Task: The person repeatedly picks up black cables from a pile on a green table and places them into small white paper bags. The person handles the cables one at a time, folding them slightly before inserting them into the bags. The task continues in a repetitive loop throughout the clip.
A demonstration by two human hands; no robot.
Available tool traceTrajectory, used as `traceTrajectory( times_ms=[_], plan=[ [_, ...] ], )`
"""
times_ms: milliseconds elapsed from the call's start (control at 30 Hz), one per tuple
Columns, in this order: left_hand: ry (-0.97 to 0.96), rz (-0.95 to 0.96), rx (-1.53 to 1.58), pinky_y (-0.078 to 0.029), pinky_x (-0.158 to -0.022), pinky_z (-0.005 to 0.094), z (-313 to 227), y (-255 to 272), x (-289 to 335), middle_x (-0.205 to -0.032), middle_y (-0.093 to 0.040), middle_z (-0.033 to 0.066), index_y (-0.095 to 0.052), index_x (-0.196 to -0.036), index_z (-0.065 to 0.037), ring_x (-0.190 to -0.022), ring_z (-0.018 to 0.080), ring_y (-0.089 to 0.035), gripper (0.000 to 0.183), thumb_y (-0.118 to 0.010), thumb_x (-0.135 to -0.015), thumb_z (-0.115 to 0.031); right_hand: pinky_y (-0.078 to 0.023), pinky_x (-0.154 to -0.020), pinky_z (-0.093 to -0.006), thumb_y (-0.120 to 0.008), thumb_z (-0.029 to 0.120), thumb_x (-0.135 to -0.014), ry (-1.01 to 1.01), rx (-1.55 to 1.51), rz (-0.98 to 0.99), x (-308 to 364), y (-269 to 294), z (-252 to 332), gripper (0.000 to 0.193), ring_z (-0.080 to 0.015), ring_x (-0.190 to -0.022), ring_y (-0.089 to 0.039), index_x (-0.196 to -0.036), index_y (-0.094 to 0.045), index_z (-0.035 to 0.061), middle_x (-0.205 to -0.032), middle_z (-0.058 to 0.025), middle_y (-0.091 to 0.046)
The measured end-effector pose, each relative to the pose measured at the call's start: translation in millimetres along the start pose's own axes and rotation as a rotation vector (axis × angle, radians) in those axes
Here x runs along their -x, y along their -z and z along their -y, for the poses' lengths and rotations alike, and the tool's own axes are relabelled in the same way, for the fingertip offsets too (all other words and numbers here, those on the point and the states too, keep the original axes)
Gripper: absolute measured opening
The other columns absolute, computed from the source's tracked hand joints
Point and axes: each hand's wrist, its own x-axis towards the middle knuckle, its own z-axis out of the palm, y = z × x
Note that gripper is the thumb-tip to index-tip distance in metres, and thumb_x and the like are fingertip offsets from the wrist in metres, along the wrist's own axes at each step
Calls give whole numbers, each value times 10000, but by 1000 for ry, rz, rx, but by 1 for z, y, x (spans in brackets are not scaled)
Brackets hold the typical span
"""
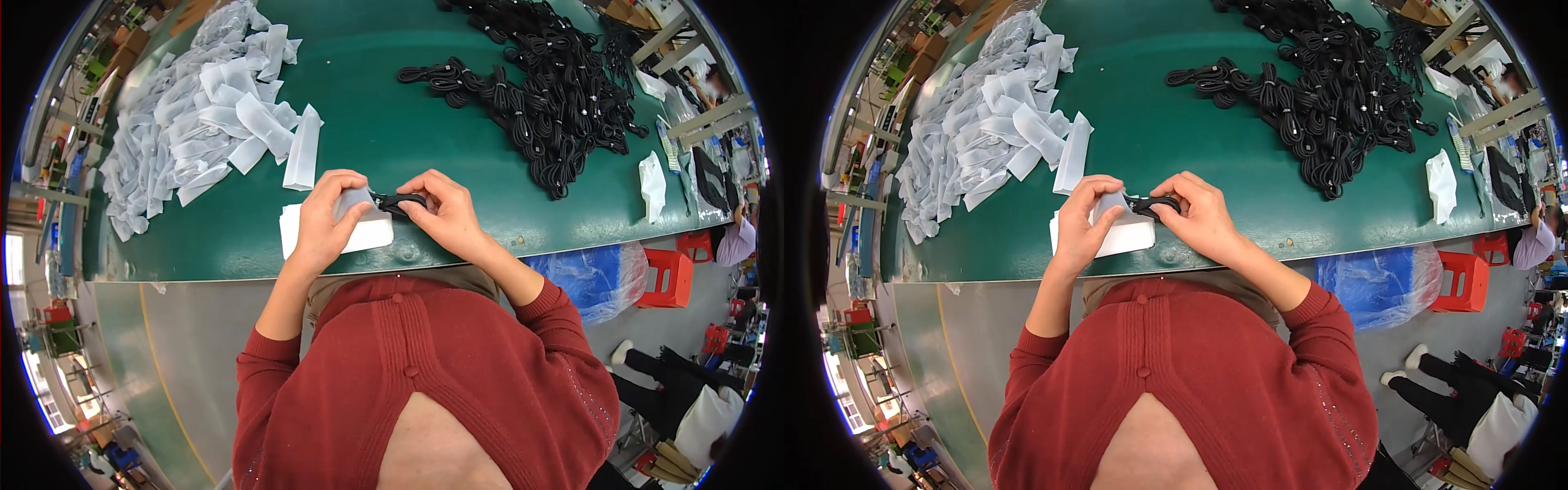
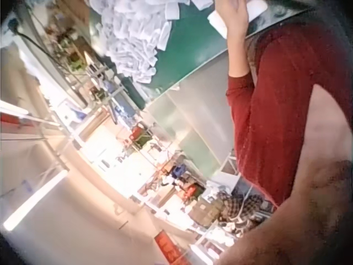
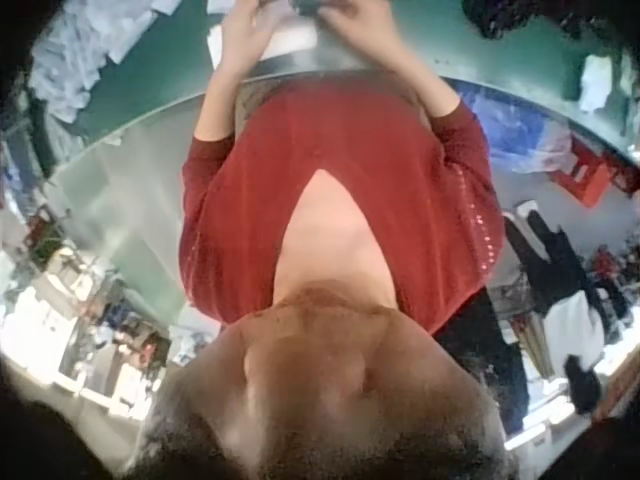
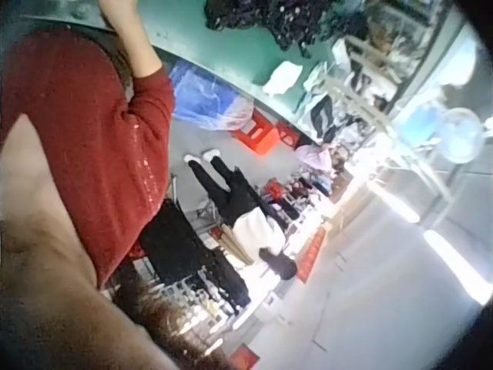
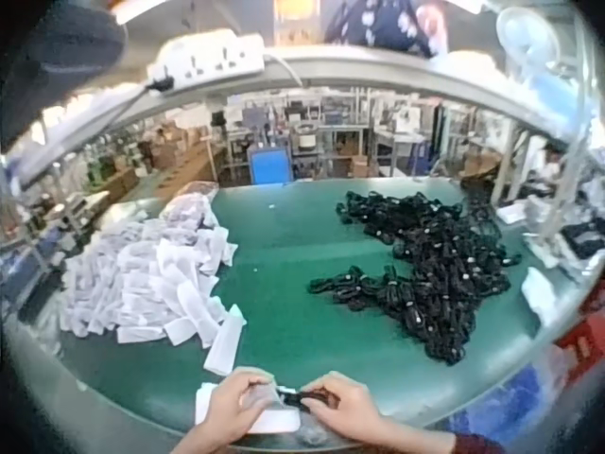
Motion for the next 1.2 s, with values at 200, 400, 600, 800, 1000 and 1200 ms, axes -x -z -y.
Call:
traceTrajectory(
  times_ms=[200,400,600,800,1000,1200],
  plan=[
    [169,-96,301,-510,-959,339,0,-6,1,-1228,-558,144,-620,-1088,31,-1108,234,-641,190,-638,-900,7,-353,-542,-252,-726,41,-799,40,-6,13,2,3,-3,198,-91,-604,-428,-997,-715,40,-801,-12,-556],
    [133,63,162,-521,-899,325,2,-2,-1,-1135,-622,131,-656,-901,26,-994,202,-659,65,-634,-910,-35,-363,-532,-255,-745,31,-774,204,81,36,-1,11,0,236,-103,-615,-441,-1007,-734,66,-797,-18,-546],
    [67,51,49,-496,-850,290,-17,-8,-9,-971,-675,91,-659,-849,7,-915,164,-633,42,-661,-870,-29,-441,-567,-282,-730,38,-801,254,128,148,-7,13,7,271,-145,-675,-530,-1068,-691,63,-844,-45,-548],
    [189,-12,446,-504,-838,284,-3,-2,-17,-1007,-675,91,-660,-898,21,-919,153,-634,84,-679,-908,-60,-462,-639,-244,-717,-25,-819,53,-616,-30,-11,4,8,247,-88,-749,-563,-1054,-645,2,-1007,-66,-563],
    [189,-62,752,-491,-862,282,2,-13,-24,-1026,-659,106,-644,-944,31,-916,141,-614,126,-645,-956,-94,-520,-692,-269,-698,-48,-821,313,-250,4,-19,3,12,239,-115,-769,-609,-1051,-650,-6,-1096,-101,-582],
    [320,-94,1065,-538,-840,306,1,-14,-32,-1040,-659,129,-631,-980,38,-913,187,-653,178,-616,-979,-139,-545,-705,-289,-693,-65,-810,373,-228,-99,-22,-2,14,268,-157,-810,-645,-1067,-657,1,-1146,-131,-566]
  ],
)
